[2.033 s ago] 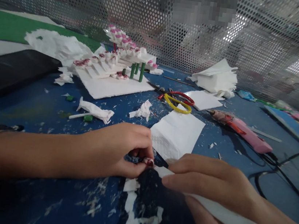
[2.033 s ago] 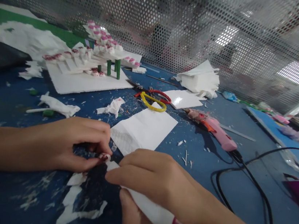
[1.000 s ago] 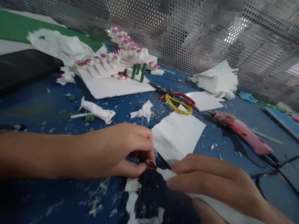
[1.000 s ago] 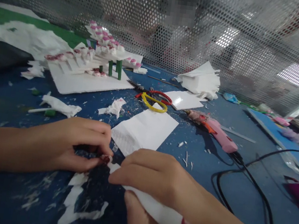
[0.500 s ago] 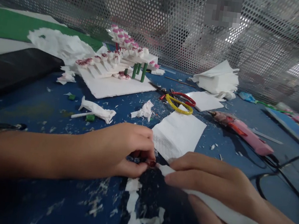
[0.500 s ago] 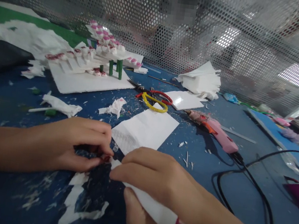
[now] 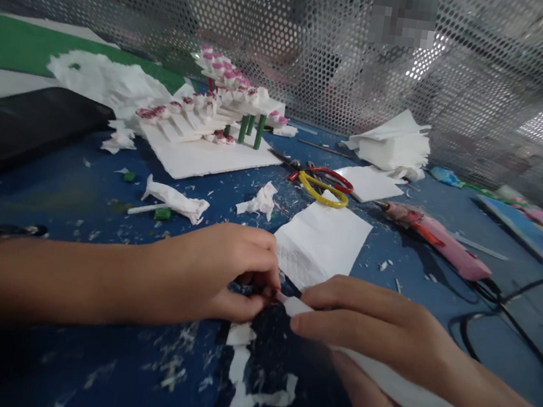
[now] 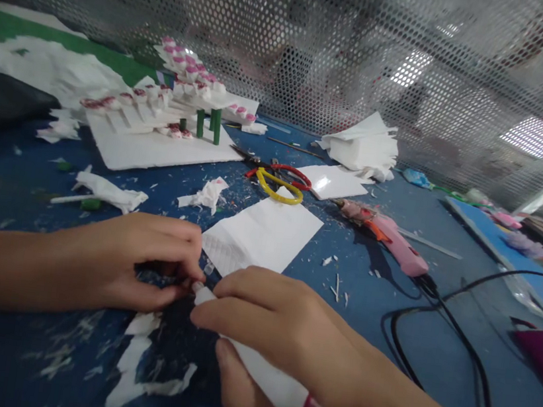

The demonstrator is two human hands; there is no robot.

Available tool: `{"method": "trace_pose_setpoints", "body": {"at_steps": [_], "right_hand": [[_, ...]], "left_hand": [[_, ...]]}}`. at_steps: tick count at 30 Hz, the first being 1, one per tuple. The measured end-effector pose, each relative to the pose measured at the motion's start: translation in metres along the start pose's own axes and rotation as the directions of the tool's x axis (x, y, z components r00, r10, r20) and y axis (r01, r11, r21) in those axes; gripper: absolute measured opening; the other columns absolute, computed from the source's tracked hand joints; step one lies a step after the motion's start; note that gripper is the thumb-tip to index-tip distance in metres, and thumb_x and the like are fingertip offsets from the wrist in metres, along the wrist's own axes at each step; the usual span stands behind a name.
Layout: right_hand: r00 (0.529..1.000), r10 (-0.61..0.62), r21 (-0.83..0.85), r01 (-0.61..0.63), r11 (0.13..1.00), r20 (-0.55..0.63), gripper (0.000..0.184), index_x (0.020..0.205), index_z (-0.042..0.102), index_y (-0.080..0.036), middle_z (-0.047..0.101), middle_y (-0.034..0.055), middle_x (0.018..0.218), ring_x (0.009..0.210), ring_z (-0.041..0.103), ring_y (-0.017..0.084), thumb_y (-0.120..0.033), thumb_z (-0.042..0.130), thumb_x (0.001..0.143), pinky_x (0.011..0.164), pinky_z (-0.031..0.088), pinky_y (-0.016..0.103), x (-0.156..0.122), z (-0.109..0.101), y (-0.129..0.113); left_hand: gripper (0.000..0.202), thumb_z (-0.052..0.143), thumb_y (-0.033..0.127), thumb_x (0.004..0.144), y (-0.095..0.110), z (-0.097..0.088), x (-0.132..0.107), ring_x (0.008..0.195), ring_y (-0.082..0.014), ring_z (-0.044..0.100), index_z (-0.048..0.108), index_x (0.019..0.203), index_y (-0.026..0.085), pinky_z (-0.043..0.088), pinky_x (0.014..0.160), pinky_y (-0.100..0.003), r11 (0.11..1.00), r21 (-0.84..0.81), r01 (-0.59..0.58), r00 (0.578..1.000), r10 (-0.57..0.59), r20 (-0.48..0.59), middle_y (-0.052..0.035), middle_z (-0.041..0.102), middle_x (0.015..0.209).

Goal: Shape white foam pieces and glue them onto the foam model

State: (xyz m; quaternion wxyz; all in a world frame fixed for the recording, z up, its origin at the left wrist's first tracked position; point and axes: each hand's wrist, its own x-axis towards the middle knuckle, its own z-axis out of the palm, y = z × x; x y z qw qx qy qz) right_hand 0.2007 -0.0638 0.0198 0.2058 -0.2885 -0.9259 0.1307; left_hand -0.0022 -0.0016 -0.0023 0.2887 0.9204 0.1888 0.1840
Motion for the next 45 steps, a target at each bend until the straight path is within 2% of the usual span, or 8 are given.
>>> {"method": "trace_pose_setpoints", "body": {"at_steps": [6, 11, 17, 24, 30, 34, 42, 45], "right_hand": [[1.000, -0.027, 0.065, 0.025, 0.998, 0.016, 0.027, 0.097, 0.054, -0.015, 0.060, 0.0074, 0.090, 0.082, 0.056, 0.008, -0.013, 0.035, 0.079, 0.071, 0.047, 0.016, 0.0011, 0.0006, 0.0009], [1.000, -0.014, 0.007, 0.014, 1.000, 0.000, 0.026, 0.096, 0.054, -0.016, 0.060, 0.0070, 0.090, 0.082, 0.057, 0.008, -0.013, 0.035, 0.078, 0.071, 0.047, 0.016, 0.0012, 0.0008, 0.0016], [0.999, -0.043, 0.032, 0.043, 0.999, -0.001, 0.027, 0.095, 0.054, -0.016, 0.060, 0.0070, 0.090, 0.083, 0.057, 0.009, -0.015, 0.033, 0.078, 0.070, 0.047, 0.017, 0.0015, 0.0002, 0.0028], [1.000, -0.014, 0.030, 0.014, 0.999, -0.002, 0.026, 0.095, 0.054, -0.017, 0.060, 0.0066, 0.090, 0.082, 0.058, 0.009, -0.012, 0.037, 0.075, 0.070, 0.047, 0.017, 0.0018, -0.0022, 0.0003], [0.998, 0.021, 0.081, -0.025, 0.996, 0.058, 0.030, 0.097, 0.054, -0.017, 0.060, 0.0060, 0.091, 0.084, 0.056, 0.008, -0.007, 0.039, 0.073, 0.068, 0.047, 0.016, 0.0026, -0.0044, -0.0003], [0.998, 0.002, 0.108, -0.009, 0.994, 0.064, 0.029, 0.100, 0.053, -0.017, 0.059, 0.0064, 0.093, 0.086, 0.056, 0.008, -0.010, 0.041, 0.074, 0.069, 0.046, 0.015, 0.0035, -0.0063, 0.0004], [0.997, 0.058, 0.139, -0.064, 0.988, 0.042, 0.029, 0.095, 0.054, -0.016, 0.061, 0.0044, 0.090, 0.081, 0.057, 0.008, -0.007, 0.041, 0.071, 0.070, 0.046, 0.016, 0.0039, -0.0080, -0.0004], [0.995, 0.060, 0.117, -0.069, 0.991, 0.075, 0.028, 0.094, 0.054, -0.017, 0.061, 0.0043, 0.089, 0.081, 0.058, 0.009, -0.008, 0.041, 0.072, 0.069, 0.047, 0.017, 0.0041, -0.0081, -0.0007]], "left_hand": [[0.010, 0.053, 0.010, 0.069, 0.0001, 0.0008, -0.0011, 0.064, -0.0060, 0.051, 0.059, 0.074, 0.016, 0.037, 0.056, -0.012, 1.000, 0.001, 0.007, 1.000, -0.007, 0.001, 0.0011, 0.055, 0.072], [0.009, 0.053, 0.010, 0.069, 0.0003, 0.0007, -0.0011, 0.064, -0.0061, 0.051, 0.058, 0.074, 0.016, 0.037, 0.056, -0.012, 1.000, 0.000, 0.004, 1.000, -0.004, -0.002, 0.0012, 0.054, 0.073], [0.010, 0.054, 0.009, 0.069, 0.0004, 0.0001, -0.0013, 0.064, -0.0056, 0.051, 0.059, 0.074, 0.016, 0.037, 0.056, -0.012, 1.000, -0.016, 0.016, 1.000, -0.016, 0.003, 0.0013, 0.054, 0.073], [0.009, 0.054, 0.010, 0.069, -0.0011, 0.0010, -0.0015, 0.064, -0.0057, 0.051, 0.059, 0.074, 0.016, 0.037, 0.056, -0.012, 1.000, -0.013, 0.004, 1.000, -0.005, -0.010, 0.0014, 0.054, 0.073], [0.010, 0.054, 0.009, 0.068, -0.0006, 0.0011, -0.0006, 0.064, -0.0059, 0.051, 0.059, 0.073, 0.016, 0.037, 0.056, -0.012, 1.000, -0.015, 0.002, 1.000, -0.002, -0.007, 0.0013, 0.055, 0.072], [0.011, 0.053, 0.008, 0.068, -0.0012, 0.0010, -0.0007, 0.063, -0.0054, 0.051, 0.059, 0.073, 0.016, 0.037, 0.055, -0.012, 1.000, -0.007, -0.014, 1.000, 0.014, -0.013, 0.0014, 0.055, 0.071], [0.010, 0.052, 0.008, 0.067, -0.0023, 0.0019, -0.0001, 0.060, -0.0053, 0.049, 0.058, 0.069, 0.016, 0.035, 0.052, -0.012, 0.999, 0.030, -0.031, 0.999, 0.031, -0.015, 0.0018, 0.054, 0.068], [0.011, 0.051, 0.008, 0.067, -0.0020, 0.0013, 0.0000, 0.061, -0.0054, 0.050, 0.058, 0.069, 0.016, 0.035, 0.053, -0.012, 0.999, 0.032, -0.027, 1.000, 0.027, -0.012, 0.0017, 0.055, 0.069]]}}
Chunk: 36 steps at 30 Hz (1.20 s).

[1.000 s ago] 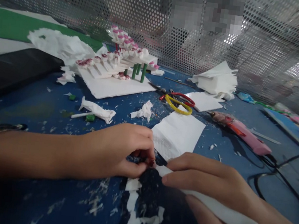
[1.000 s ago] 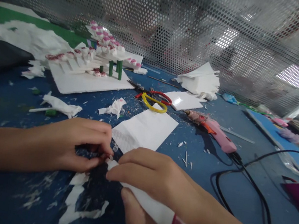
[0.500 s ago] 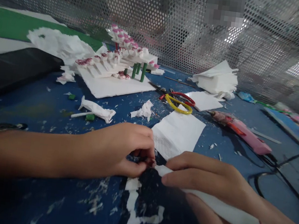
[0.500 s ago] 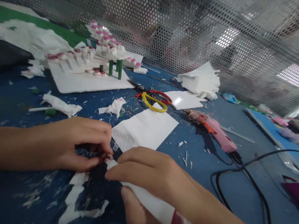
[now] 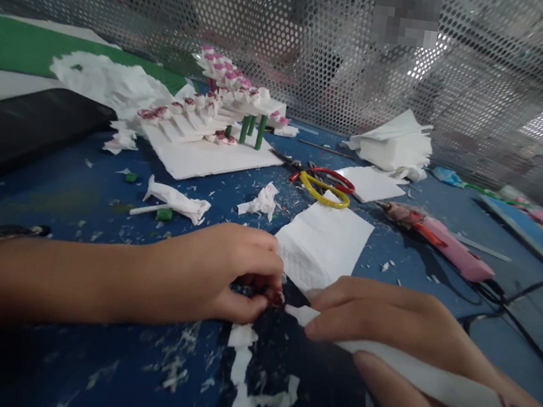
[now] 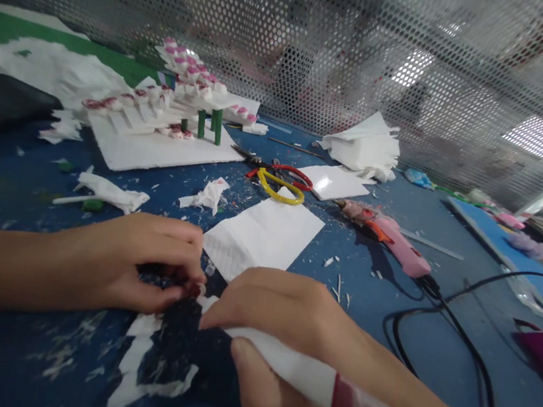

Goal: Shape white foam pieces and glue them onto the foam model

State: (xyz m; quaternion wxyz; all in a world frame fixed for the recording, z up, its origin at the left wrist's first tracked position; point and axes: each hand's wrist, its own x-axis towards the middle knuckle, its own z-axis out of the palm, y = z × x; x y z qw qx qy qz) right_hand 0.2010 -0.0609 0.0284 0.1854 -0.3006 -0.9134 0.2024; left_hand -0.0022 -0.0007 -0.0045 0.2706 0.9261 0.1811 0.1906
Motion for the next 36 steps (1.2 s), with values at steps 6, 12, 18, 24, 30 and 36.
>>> {"method": "trace_pose_setpoints", "body": {"at_steps": [6, 12, 18, 24, 30, 36], "right_hand": [[0.998, -0.057, -0.058, 0.056, 0.997, -0.023, 0.027, 0.095, 0.053, -0.017, 0.061, 0.0055, 0.089, 0.080, 0.058, 0.009, -0.010, 0.038, 0.074, 0.067, 0.047, 0.017, -0.0016, 0.0005, 0.0016], [0.997, -0.054, -0.048, 0.052, 0.998, -0.046, 0.026, 0.093, 0.054, -0.015, 0.061, 0.0063, 0.088, 0.079, 0.057, 0.009, -0.010, 0.038, 0.073, 0.067, 0.047, 0.017, -0.0032, 0.0026, 0.0018], [0.998, -0.060, -0.052, 0.058, 0.997, -0.035, 0.027, 0.095, 0.053, -0.016, 0.060, 0.0057, 0.088, 0.081, 0.057, 0.009, -0.010, 0.039, 0.074, 0.069, 0.046, 0.017, -0.0033, 0.0011, 0.0021], [0.995, -0.079, -0.026, 0.077, 0.997, -0.062, 0.028, 0.093, 0.056, -0.012, 0.059, 0.0066, 0.086, 0.079, 0.054, 0.007, -0.005, 0.039, 0.071, 0.070, 0.045, 0.015, -0.0032, 0.0020, 0.0015], [0.994, -0.063, -0.054, 0.058, 0.997, -0.090, 0.030, 0.091, 0.055, -0.013, 0.060, 0.0065, 0.084, 0.076, 0.056, 0.008, -0.004, 0.036, 0.069, 0.067, 0.045, 0.016, -0.0043, 0.0068, 0.0000], [0.991, -0.074, -0.071, 0.066, 0.995, -0.110, 0.031, 0.092, 0.055, -0.014, 0.060, 0.0067, 0.087, 0.080, 0.056, 0.008, -0.005, 0.037, 0.069, 0.069, 0.045, 0.015, -0.0047, 0.0064, 0.0000]], "left_hand": [[0.011, 0.051, 0.008, 0.068, 0.0009, 0.0002, -0.0003, 0.062, -0.0059, 0.050, 0.058, 0.071, 0.016, 0.036, 0.053, -0.012, 1.000, -0.003, -0.008, 1.000, 0.008, 0.000, 0.0009, 0.056, 0.070], [0.013, 0.051, 0.008, 0.068, 0.0014, -0.0003, -0.0004, 0.061, -0.0061, 0.050, 0.059, 0.072, 0.016, 0.036, 0.053, -0.013, 1.000, -0.006, -0.015, 1.000, 0.015, 0.001, 0.0007, 0.055, 0.069], [0.011, 0.051, 0.008, 0.068, 0.0006, -0.0002, -0.0002, 0.061, -0.0059, 0.049, 0.059, 0.071, 0.016, 0.036, 0.053, -0.013, 1.000, -0.007, -0.014, 1.000, 0.014, 0.003, 0.0009, 0.054, 0.070], [0.012, 0.051, 0.008, 0.068, -0.0002, 0.0000, -0.0011, 0.061, -0.0058, 0.049, 0.059, 0.071, 0.016, 0.036, 0.053, -0.013, 1.000, -0.004, -0.015, 1.000, 0.015, -0.005, 0.0009, 0.055, 0.069], [0.012, 0.051, 0.008, 0.067, 0.0009, -0.0004, -0.0004, 0.061, -0.0059, 0.050, 0.060, 0.072, 0.016, 0.036, 0.053, -0.013, 1.000, -0.007, -0.012, 1.000, 0.012, 0.003, 0.0007, 0.055, 0.070], [0.013, 0.050, 0.008, 0.068, 0.0011, 0.0003, 0.0001, 0.060, -0.0060, 0.050, 0.059, 0.072, 0.016, 0.036, 0.053, -0.013, 1.000, -0.012, -0.005, 1.000, 0.005, 0.005, 0.0009, 0.055, 0.070]]}}
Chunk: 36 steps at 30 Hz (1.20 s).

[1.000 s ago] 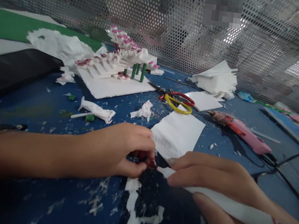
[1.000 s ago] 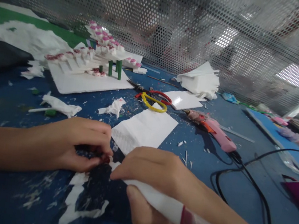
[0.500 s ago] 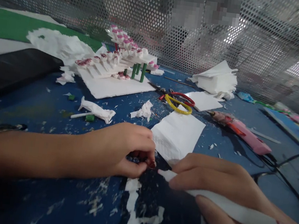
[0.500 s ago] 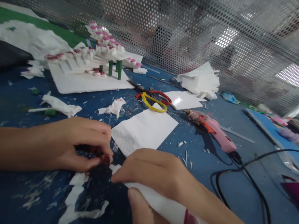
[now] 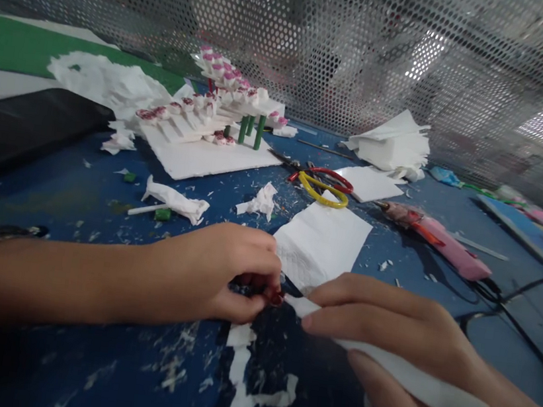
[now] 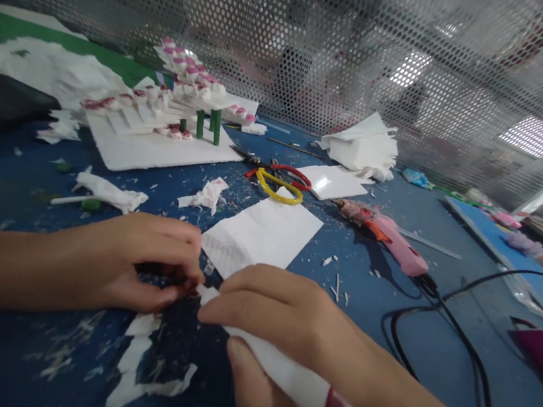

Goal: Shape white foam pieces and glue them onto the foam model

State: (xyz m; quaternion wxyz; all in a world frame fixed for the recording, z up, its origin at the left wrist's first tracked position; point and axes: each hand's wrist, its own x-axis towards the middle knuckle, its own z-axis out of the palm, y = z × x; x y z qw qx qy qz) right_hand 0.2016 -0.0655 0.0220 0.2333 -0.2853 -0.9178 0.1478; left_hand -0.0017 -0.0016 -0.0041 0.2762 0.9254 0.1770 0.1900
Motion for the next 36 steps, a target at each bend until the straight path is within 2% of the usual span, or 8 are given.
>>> {"method": "trace_pose_setpoints", "body": {"at_steps": [11, 16, 18, 20, 23, 27, 30, 36], "right_hand": [[1.000, 0.021, 0.006, -0.021, 1.000, 0.008, 0.029, 0.090, 0.055, -0.016, 0.062, 0.0054, 0.081, 0.074, 0.058, 0.009, -0.007, 0.037, 0.069, 0.062, 0.047, 0.017, 0.001, 0.000, 0.000], [1.000, 0.008, -0.066, -0.006, 0.998, 0.026, 0.026, 0.089, 0.053, -0.018, 0.062, 0.0058, 0.082, 0.073, 0.060, 0.011, -0.010, 0.035, 0.073, 0.061, 0.049, 0.019, 0.000, 0.000, 0.000], [0.999, -0.027, -0.152, 0.030, 0.988, 0.017, 0.024, 0.090, 0.053, -0.018, 0.062, 0.0055, 0.082, 0.072, 0.060, 0.011, -0.012, 0.035, 0.075, 0.060, 0.049, 0.020, -0.001, -0.002, 0.001], [0.992, -0.126, -0.319, 0.124, 0.939, 0.017, 0.023, 0.092, 0.054, -0.018, 0.062, 0.0060, 0.084, 0.075, 0.059, 0.012, -0.015, 0.036, 0.078, 0.062, 0.050, 0.021, -0.002, -0.005, 0.001], [0.953, -0.294, -0.556, 0.286, 0.781, 0.078, 0.021, 0.093, 0.057, -0.019, 0.062, 0.0057, 0.089, 0.081, 0.058, 0.014, -0.019, 0.040, 0.080, 0.070, 0.050, 0.025, -0.002, -0.009, 0.003], [0.908, -0.379, -0.683, 0.393, 0.615, 0.180, 0.020, 0.095, 0.058, -0.022, 0.062, 0.0028, 0.093, 0.084, 0.057, 0.014, -0.018, 0.048, 0.078, 0.075, 0.050, 0.026, 0.000, -0.011, 0.006], [0.895, -0.396, -0.715, 0.413, 0.564, 0.205, 0.022, 0.096, 0.058, -0.023, 0.062, 0.0025, 0.094, 0.085, 0.057, 0.014, -0.018, 0.049, 0.077, 0.074, 0.050, 0.026, 0.001, -0.011, 0.006], [0.883, -0.427, -0.741, 0.419, 0.525, 0.197, 0.028, 0.101, 0.056, -0.026, 0.063, 0.0009, 0.094, 0.084, 0.060, 0.013, -0.019, 0.056, 0.074, 0.069, 0.053, 0.023, 0.005, -0.013, 0.002]], "left_hand": [[0.014, 0.051, 0.008, 0.068, 0.001, -0.001, 0.000, 0.062, -0.0065, 0.050, 0.060, 0.073, 0.017, 0.036, 0.053, -0.013, 1.000, 0.012, 0.000, 1.000, 0.000, 0.003, 0.0007, 0.055, 0.070], [0.012, 0.051, 0.009, 0.068, 0.000, -0.001, 0.000, 0.061, -0.0064, 0.050, 0.060, 0.073, 0.016, 0.036, 0.053, -0.013, 1.000, 0.009, 0.003, 1.000, -0.003, 0.002, 0.0007, 0.055, 0.070], [0.012, 0.052, 0.009, 0.068, 0.000, -0.001, 0.000, 0.061, -0.0064, 0.050, 0.060, 0.074, 0.016, 0.037, 0.054, -0.013, 1.000, 0.003, 0.001, 1.000, -0.001, -0.001, 0.0009, 0.055, 0.070], [0.012, 0.053, 0.008, 0.067, 0.001, -0.001, 0.000, 0.061, -0.0060, 0.050, 0.059, 0.072, 0.016, 0.037, 0.054, -0.013, 1.000, -0.005, 0.002, 1.000, -0.002, -0.005, 0.0014, 0.054, 0.068], [0.010, 0.053, 0.007, 0.066, 0.002, -0.001, 0.000, 0.059, -0.0051, 0.049, 0.058, 0.069, 0.015, 0.036, 0.053, -0.012, 1.000, -0.017, 0.008, 1.000, -0.008, -0.005, 0.0022, 0.053, 0.067], [0.011, 0.053, 0.006, 0.066, 0.002, 0.000, -0.002, 0.058, -0.0049, 0.048, 0.057, 0.069, 0.015, 0.036, 0.052, -0.011, 1.000, -0.027, 0.001, 1.000, -0.001, -0.015, 0.0026, 0.052, 0.067], [0.011, 0.053, 0.006, 0.066, 0.002, 0.000, -0.003, 0.058, -0.0055, 0.049, 0.057, 0.070, 0.015, 0.036, 0.052, -0.012, 1.000, -0.018, -0.002, 1.000, 0.001, -0.027, 0.0020, 0.052, 0.068], [0.011, 0.053, 0.006, 0.065, 0.002, -0.001, -0.001, 0.059, -0.0058, 0.049, 0.057, 0.070, 0.015, 0.037, 0.053, -0.012, 1.000, -0.026, 0.011, 1.000, -0.012, -0.022, 0.0017, 0.053, 0.068]]}}
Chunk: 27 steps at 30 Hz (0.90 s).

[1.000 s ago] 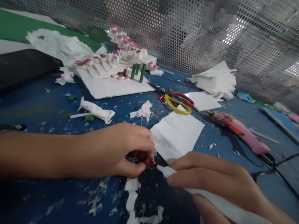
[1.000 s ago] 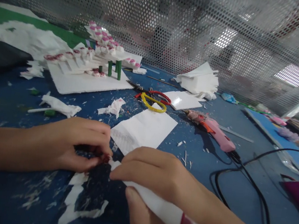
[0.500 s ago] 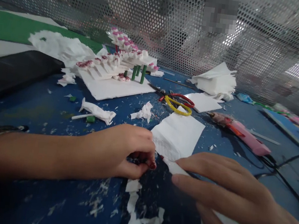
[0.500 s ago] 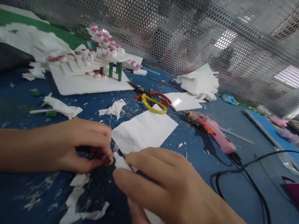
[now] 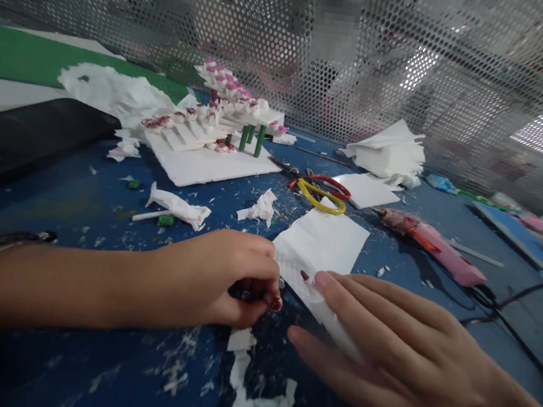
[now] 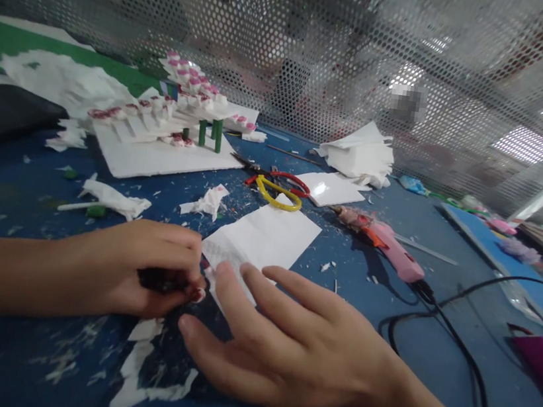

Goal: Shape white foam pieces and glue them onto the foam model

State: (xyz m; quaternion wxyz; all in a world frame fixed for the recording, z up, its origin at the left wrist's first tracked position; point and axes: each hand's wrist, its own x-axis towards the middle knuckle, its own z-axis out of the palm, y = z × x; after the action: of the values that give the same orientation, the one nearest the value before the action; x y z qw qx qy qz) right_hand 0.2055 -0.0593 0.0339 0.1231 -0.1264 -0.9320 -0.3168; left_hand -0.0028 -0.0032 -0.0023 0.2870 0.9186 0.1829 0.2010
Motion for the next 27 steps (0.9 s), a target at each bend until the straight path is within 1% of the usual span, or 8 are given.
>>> {"method": "trace_pose_setpoints", "body": {"at_steps": [4, 12, 15, 19, 21, 24, 25, 27], "right_hand": [[1.000, -0.019, -0.028, 0.019, 0.999, 0.001, 0.034, 0.105, 0.053, -0.030, 0.061, -0.0014, 0.100, 0.087, 0.059, 0.013, -0.022, 0.058, 0.073, 0.069, 0.053, 0.023, -0.001, 0.001, 0.001], [0.999, -0.033, -0.015, 0.033, 0.999, 0.029, 0.032, 0.106, 0.053, -0.031, 0.059, -0.0023, 0.103, 0.091, 0.057, 0.014, -0.025, 0.056, 0.074, 0.072, 0.052, 0.024, -0.002, 0.002, 0.000], [0.998, 0.056, 0.022, -0.057, 0.998, 0.042, 0.030, 0.108, 0.051, -0.030, 0.060, 0.0014, 0.101, 0.091, 0.057, 0.016, -0.029, 0.051, 0.078, 0.072, 0.051, 0.028, -0.004, 0.003, -0.001], [0.985, 0.162, 0.162, -0.170, 0.972, 0.066, 0.033, 0.107, 0.051, -0.020, 0.062, 0.0063, 0.079, 0.074, 0.059, 0.018, -0.038, 0.038, 0.083, 0.065, 0.050, 0.031, -0.010, 0.006, -0.005], [0.969, 0.242, 0.284, -0.245, 0.927, 0.049, 0.032, 0.103, 0.051, -0.016, 0.061, 0.0061, 0.072, 0.070, 0.059, 0.016, -0.034, 0.032, 0.086, 0.062, 0.050, 0.027, -0.011, 0.006, -0.008], [0.910, 0.412, 0.506, -0.378, 0.775, 0.048, 0.031, 0.100, 0.050, -0.016, 0.062, 0.0066, 0.074, 0.072, 0.059, 0.012, -0.029, 0.024, 0.087, 0.058, 0.048, 0.020, -0.009, 0.004, -0.010], [0.905, 0.419, 0.569, -0.386, 0.726, 0.078, 0.032, 0.099, 0.050, -0.016, 0.062, 0.0065, 0.074, 0.072, 0.059, 0.012, -0.029, 0.023, 0.087, 0.058, 0.047, 0.020, -0.007, 0.002, -0.011], [0.916, 0.359, 0.664, -0.381, 0.644, 0.178, 0.033, 0.098, 0.051, -0.015, 0.062, 0.0068, 0.073, 0.071, 0.059, 0.013, -0.029, 0.023, 0.086, 0.061, 0.048, 0.022, -0.003, 0.000, -0.011]], "left_hand": [[0.010, 0.053, 0.007, 0.066, 0.000, 0.000, -0.001, 0.059, -0.0056, 0.050, 0.056, 0.070, 0.015, 0.037, 0.053, -0.012, 0.999, -0.023, 0.034, 0.999, -0.033, 0.026, 0.0022, 0.053, 0.069], [0.009, 0.053, 0.007, 0.066, -0.003, 0.002, -0.002, 0.060, -0.0060, 0.050, 0.056, 0.069, 0.016, 0.037, 0.054, -0.013, 1.000, -0.015, 0.012, 1.000, -0.012, 0.014, 0.0026, 0.053, 0.069], [0.012, 0.053, 0.007, 0.066, -0.003, 0.001, -0.001, 0.061, -0.0061, 0.050, 0.058, 0.071, 0.016, 0.037, 0.054, -0.013, 1.000, -0.013, 0.013, 1.000, -0.013, 0.019, 0.0021, 0.054, 0.070], [0.010, 0.055, 0.008, 0.067, -0.002, 0.000, 0.000, 0.061, -0.0054, 0.051, 0.060, 0.071, 0.015, 0.037, 0.054, -0.012, 0.999, -0.026, 0.023, 1.000, -0.022, 0.019, 0.0016, 0.054, 0.070], [0.008, 0.055, 0.010, 0.068, -0.002, 0.000, -0.001, 0.060, -0.0051, 0.052, 0.061, 0.070, 0.015, 0.037, 0.053, -0.012, 0.999, -0.033, 0.025, 1.000, -0.025, 0.013, 0.0014, 0.055, 0.070], [0.009, 0.056, 0.012, 0.069, -0.002, 0.000, -0.001, 0.062, -0.0057, 0.052, 0.062, 0.073, 0.016, 0.037, 0.054, -0.012, 0.999, -0.014, 0.045, 0.999, -0.044, 0.025, 0.0010, 0.056, 0.071], [0.010, 0.056, 0.013, 0.069, -0.003, 0.000, -0.001, 0.062, -0.0059, 0.052, 0.063, 0.075, 0.017, 0.038, 0.054, -0.013, 0.999, -0.004, 0.050, 0.998, -0.050, 0.031, 0.0011, 0.056, 0.071], [0.012, 0.056, 0.013, 0.069, -0.003, 0.000, -0.001, 0.063, -0.0060, 0.053, 0.063, 0.077, 0.018, 0.038, 0.056, -0.013, 0.999, 0.007, 0.052, 0.998, -0.052, 0.037, 0.0015, 0.056, 0.072]]}}
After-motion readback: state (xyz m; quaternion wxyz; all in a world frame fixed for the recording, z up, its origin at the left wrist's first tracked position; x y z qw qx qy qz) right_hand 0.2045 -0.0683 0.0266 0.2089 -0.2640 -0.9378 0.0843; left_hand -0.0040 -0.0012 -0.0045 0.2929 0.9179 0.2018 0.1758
